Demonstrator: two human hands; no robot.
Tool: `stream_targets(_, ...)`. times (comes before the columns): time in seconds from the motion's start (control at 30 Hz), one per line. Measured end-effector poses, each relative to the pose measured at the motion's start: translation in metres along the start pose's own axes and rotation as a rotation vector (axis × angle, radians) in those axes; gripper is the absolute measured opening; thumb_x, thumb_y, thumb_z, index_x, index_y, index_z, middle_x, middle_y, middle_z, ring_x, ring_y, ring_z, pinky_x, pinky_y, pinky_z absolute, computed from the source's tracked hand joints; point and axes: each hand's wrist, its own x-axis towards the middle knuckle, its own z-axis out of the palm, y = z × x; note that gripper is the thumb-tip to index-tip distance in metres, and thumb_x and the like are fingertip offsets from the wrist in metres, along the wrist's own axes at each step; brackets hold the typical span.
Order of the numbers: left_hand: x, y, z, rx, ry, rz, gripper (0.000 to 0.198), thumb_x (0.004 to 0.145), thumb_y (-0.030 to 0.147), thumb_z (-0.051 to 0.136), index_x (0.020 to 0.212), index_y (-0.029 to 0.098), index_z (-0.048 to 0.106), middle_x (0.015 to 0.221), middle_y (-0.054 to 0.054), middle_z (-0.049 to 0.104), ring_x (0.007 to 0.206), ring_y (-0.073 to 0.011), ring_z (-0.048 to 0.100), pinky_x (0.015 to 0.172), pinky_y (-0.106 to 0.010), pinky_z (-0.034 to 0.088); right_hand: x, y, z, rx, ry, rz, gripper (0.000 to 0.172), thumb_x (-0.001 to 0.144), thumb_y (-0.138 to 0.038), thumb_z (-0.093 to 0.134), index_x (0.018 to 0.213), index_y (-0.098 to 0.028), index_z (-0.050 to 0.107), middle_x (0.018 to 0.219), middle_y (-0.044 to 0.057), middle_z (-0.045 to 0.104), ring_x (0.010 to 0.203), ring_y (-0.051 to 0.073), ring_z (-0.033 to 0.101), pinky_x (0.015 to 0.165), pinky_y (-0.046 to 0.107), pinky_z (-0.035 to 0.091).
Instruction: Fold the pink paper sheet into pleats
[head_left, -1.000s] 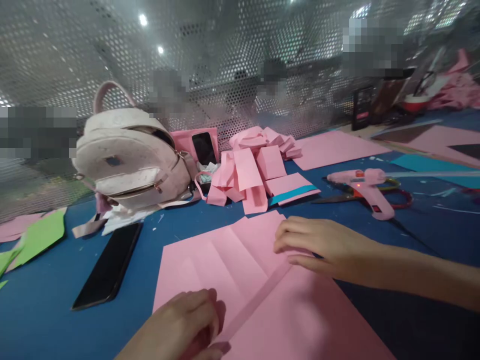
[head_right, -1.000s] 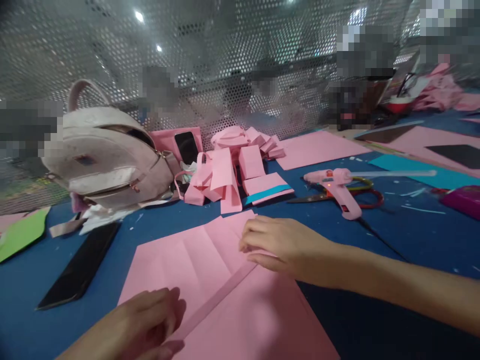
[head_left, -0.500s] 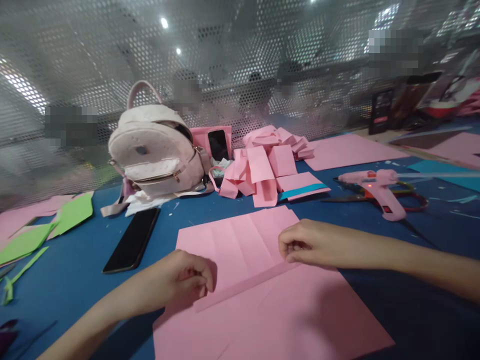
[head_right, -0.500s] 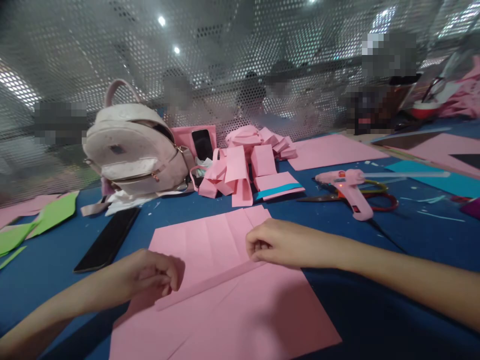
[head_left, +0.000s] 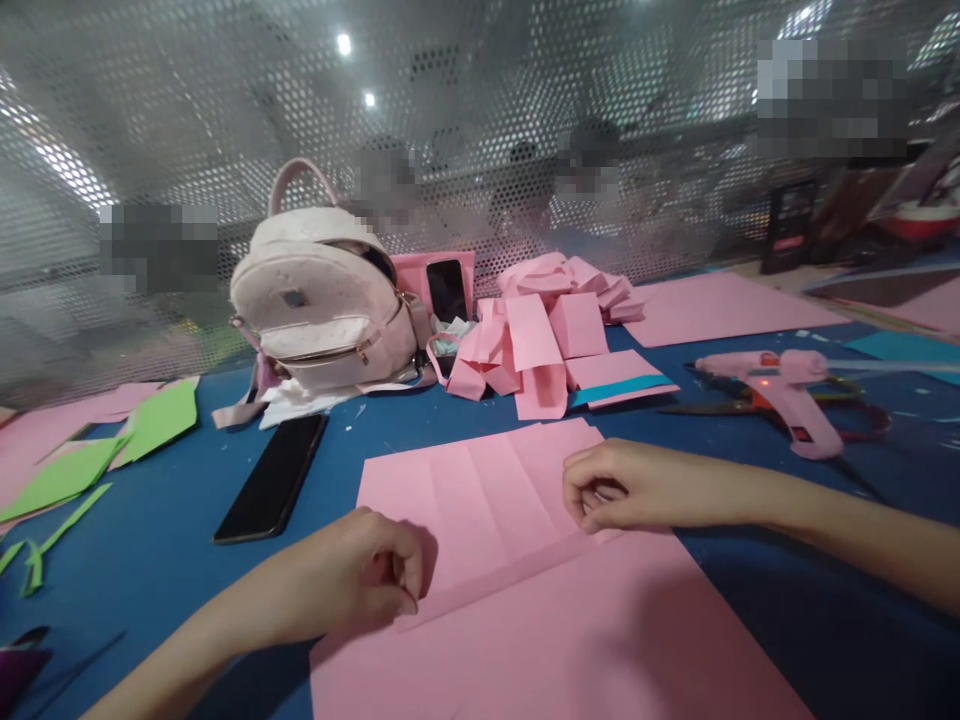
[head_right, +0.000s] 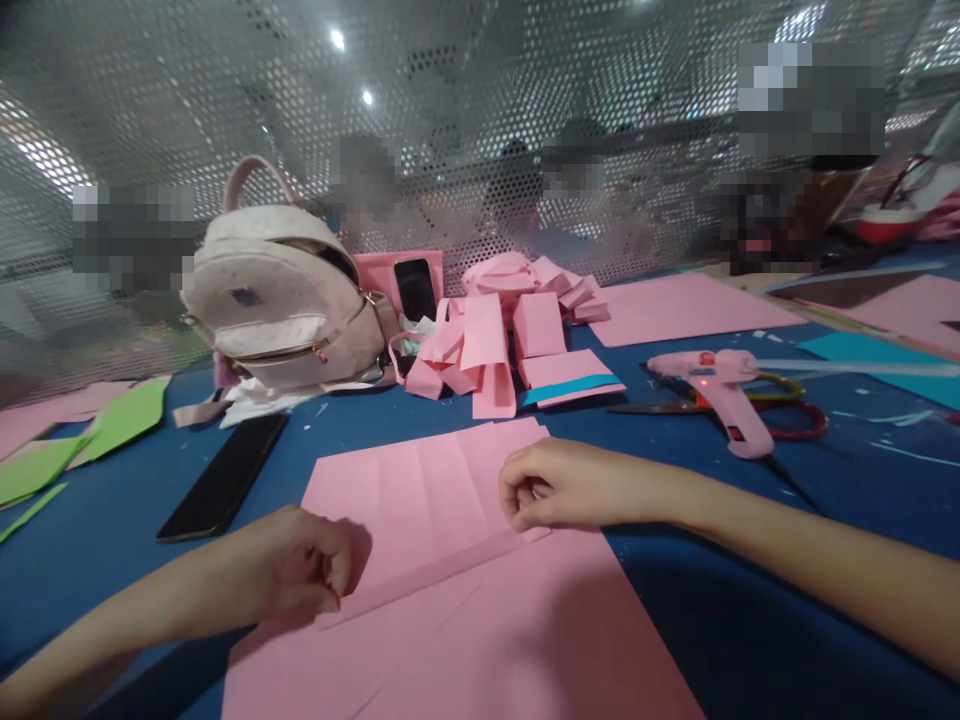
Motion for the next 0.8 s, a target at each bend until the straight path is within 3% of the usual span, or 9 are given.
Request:
stream_targets(0.23, 0.004, 0.004, 0.003, 0.017, 0.013, -0.079, 0.011, 0.071, 0.009, 0.058, 0.073, 0.02, 0.058, 0.073, 0.007, 0.059, 0.069, -0.0105, 0.051, 0.063, -0.022, 0.037, -0.002, 0.01, -0.002, 0.001, -0.007, -0.025, 0.01, 0.08, -0.017, 0.06, 0.082, -0.02, 0.069, 0.075, -0.003, 0.058, 0.066, 0.012, 0.049, 0.058, 0.023, 0.036)
stream_targets(0.37, 0.005, 0.001, 0.002, 0.018, 0.001, -0.077, 0.009, 0.071, 0.011, 0.059, 0.073, 0.02, 0.058, 0.075, 0.006, 0.06, 0.07, -0.0108, 0.051, 0.062, -0.022, 0.036, -0.005, 0.008, -0.004, -0.02, -0.042, -0.031, 0.009, 0.08, -0.017, 0.059, 0.082, -0.019, 0.067, 0.076, -0.002, 0.059, 0.068, 0.013, 0.051, 0.06, 0.024, 0.037)
stream_targets(0.5, 0.006, 0.001, 0.005, 0.074, 0.006, -0.075, 0.011, 0.069, 0.01, 0.055, 0.072, 0.02, 0.055, 0.072, 0.006, 0.058, 0.069, -0.0108, 0.05, 0.062, -0.021, 0.034, -0.009, 0.002, -0.001, -0.077, 0.002, -0.04, 0.014, 0.078, -0.011, 0.056, 0.083, -0.02, 0.066, 0.079, -0.002, 0.06, 0.071, 0.013, 0.053, 0.063, 0.025, 0.037)
stream_targets(0.63, 0.009, 0.011, 0.023, 0.278, 0.13, -0.138, 0.011, 0.08, 0.018, 0.054, 0.071, 0.021, 0.049, 0.068, 0.004, 0.056, 0.063, -0.0122, 0.046, 0.057, -0.024, 0.03, -0.011, -0.007, 0.012, -0.087, 0.023, -0.098, 0.01, 0.085, -0.014, 0.056, 0.08, -0.022, 0.06, 0.083, -0.003, 0.059, 0.076, 0.014, 0.053, 0.065, 0.026, 0.035)
stream_targets(0.7, 0.012, 0.016, 0.036, 0.361, 0.202, -0.095, 0.015, 0.086, 0.024, 0.054, 0.073, 0.021, 0.047, 0.073, 0.002, 0.057, 0.066, -0.0139, 0.049, 0.059, -0.025, 0.031, -0.009, -0.009, 0.021, -0.113, 0.056, -0.128, 0.014, 0.091, -0.02, 0.054, 0.078, -0.021, 0.056, 0.081, -0.002, 0.056, 0.077, 0.015, 0.052, 0.065, 0.027, 0.034)
stream_targets(0.8, 0.014, 0.017, 0.051, 0.483, 0.263, 0.113, 0.013, 0.093, 0.021, 0.044, 0.082, 0.022, 0.05, 0.083, -0.001, 0.06, 0.075, -0.0174, 0.055, 0.064, -0.027, 0.036, -0.004, -0.003, 0.033, -0.212, 0.143, -0.216, 0.025, 0.1, -0.024, 0.046, 0.077, -0.02, 0.054, 0.081, 0.001, 0.054, 0.077, 0.017, 0.051, 0.067, 0.029, 0.034)
